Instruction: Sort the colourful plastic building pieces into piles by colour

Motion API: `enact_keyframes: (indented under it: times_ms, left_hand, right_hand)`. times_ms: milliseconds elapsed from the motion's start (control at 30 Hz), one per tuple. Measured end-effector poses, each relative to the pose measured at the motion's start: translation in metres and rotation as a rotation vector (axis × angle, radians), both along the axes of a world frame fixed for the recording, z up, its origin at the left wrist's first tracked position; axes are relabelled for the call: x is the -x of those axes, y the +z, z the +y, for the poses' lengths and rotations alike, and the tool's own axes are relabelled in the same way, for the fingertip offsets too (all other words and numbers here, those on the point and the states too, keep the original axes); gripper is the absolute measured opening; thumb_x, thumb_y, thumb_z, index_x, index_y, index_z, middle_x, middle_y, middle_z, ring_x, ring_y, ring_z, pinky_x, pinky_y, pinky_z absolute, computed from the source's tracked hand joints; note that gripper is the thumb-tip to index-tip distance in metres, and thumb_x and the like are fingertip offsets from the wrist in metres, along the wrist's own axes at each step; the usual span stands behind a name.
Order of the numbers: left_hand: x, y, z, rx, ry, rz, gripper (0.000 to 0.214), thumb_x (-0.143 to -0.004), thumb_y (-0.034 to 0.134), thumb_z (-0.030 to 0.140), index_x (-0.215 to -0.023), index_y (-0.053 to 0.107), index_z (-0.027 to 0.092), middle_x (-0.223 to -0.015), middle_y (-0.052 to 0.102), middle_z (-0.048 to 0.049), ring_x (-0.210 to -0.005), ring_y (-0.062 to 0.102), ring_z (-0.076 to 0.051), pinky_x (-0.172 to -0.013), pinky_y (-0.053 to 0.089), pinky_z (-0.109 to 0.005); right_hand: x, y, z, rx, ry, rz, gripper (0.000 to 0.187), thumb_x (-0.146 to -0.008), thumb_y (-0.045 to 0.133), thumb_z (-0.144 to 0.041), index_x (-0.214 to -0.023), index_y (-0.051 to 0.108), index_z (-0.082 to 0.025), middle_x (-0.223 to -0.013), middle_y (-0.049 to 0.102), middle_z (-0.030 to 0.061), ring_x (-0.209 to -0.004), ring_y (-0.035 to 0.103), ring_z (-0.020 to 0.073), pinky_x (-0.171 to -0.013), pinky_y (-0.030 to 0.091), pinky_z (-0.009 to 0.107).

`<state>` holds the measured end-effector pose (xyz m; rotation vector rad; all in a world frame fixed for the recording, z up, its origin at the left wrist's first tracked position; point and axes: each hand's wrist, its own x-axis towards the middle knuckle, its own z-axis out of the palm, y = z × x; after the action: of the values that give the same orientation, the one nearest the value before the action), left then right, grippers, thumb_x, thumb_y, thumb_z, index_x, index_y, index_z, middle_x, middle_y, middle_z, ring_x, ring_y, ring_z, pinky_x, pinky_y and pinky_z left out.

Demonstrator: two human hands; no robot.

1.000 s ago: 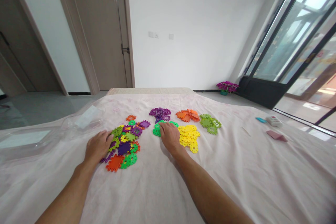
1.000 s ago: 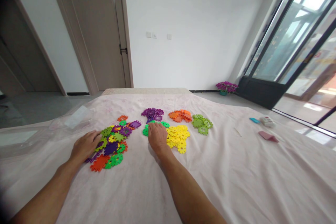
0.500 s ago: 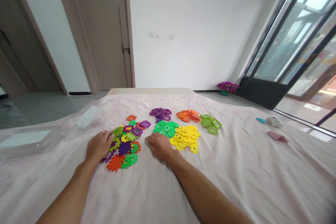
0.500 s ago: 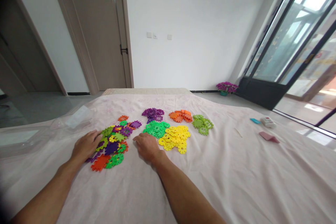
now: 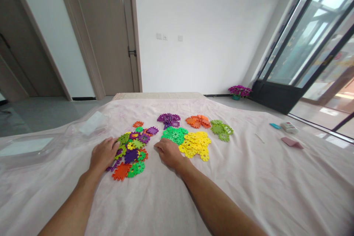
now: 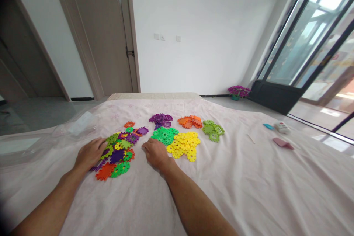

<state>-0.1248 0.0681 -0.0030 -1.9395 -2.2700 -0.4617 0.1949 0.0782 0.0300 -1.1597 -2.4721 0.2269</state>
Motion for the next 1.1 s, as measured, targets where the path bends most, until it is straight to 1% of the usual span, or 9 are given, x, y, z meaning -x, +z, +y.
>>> enact_keyframes:
  times_ms: [233,567,700,967,1100]
  left_hand:
    - [-0.0019,0.0021,-0.0009,-0.002,0.004,0.003,0.055,-0.100,0.024,0.044,-0.126,0.067,0.021,-0.133,0.066,-0.0090,-0.119,0.061,-0.025,-0.105,0.041,-0.037]
    - [-0.0013,0.0003,-0.0001,-0.002,-0.003,0.005,0.055,-0.100,0.023,0.043,-0.126,0.066,0.020,-0.135,0.065,-0.0091,-0.123,0.059,-0.025,-0.106,0.041,-0.036]
    - [-0.0017,0.0003,-0.0003,-0.011,0.008,0.008,0.054,-0.099,0.025,0.043,-0.126,0.066,0.021,-0.134,0.065,-0.0086,-0.122,0.060,-0.024,-0.106,0.041,-0.035]
    - [-0.0025,0.0010,-0.0014,-0.016,0.002,-0.003,0.054,-0.100,0.025,0.043,-0.126,0.066,0.021,-0.135,0.065,-0.0092,-0.122,0.060,-0.025,-0.106,0.041,-0.038]
    - [-0.0015,-0.0005,-0.0007,-0.015,0.002,-0.004,0.053,-0.100,0.025,0.043,-0.126,0.066,0.021,-0.135,0.065,-0.0085,-0.124,0.058,-0.025,-0.107,0.041,-0.037]
  right_hand:
    - [-0.0007,-0.0034,0.0032,0.003,0.014,0.014,0.024,-0.097,0.051,-0.017,-0.108,0.071,-0.023,-0.104,0.067,0.0042,-0.101,0.058,0.0167,-0.082,0.041,0.025]
    - [-0.0003,-0.0023,0.0029,0.009,0.018,0.013,0.024,-0.098,0.050,-0.017,-0.107,0.072,-0.023,-0.102,0.067,0.0043,-0.100,0.058,0.0168,-0.082,0.041,0.025]
    - [-0.0003,-0.0018,0.0025,0.007,0.016,0.014,0.024,-0.099,0.050,-0.019,-0.107,0.072,-0.023,-0.102,0.067,0.0043,-0.100,0.058,0.0167,-0.082,0.041,0.025]
    - [-0.0003,-0.0021,0.0029,0.003,0.015,0.024,0.024,-0.098,0.050,-0.019,-0.106,0.072,-0.024,-0.102,0.067,0.0039,-0.100,0.059,0.0165,-0.082,0.041,0.025]
    - [-0.0004,-0.0033,0.0035,0.000,0.020,0.028,0.023,-0.098,0.051,-0.018,-0.106,0.072,-0.023,-0.101,0.067,0.0038,-0.099,0.059,0.0165,-0.082,0.041,0.024]
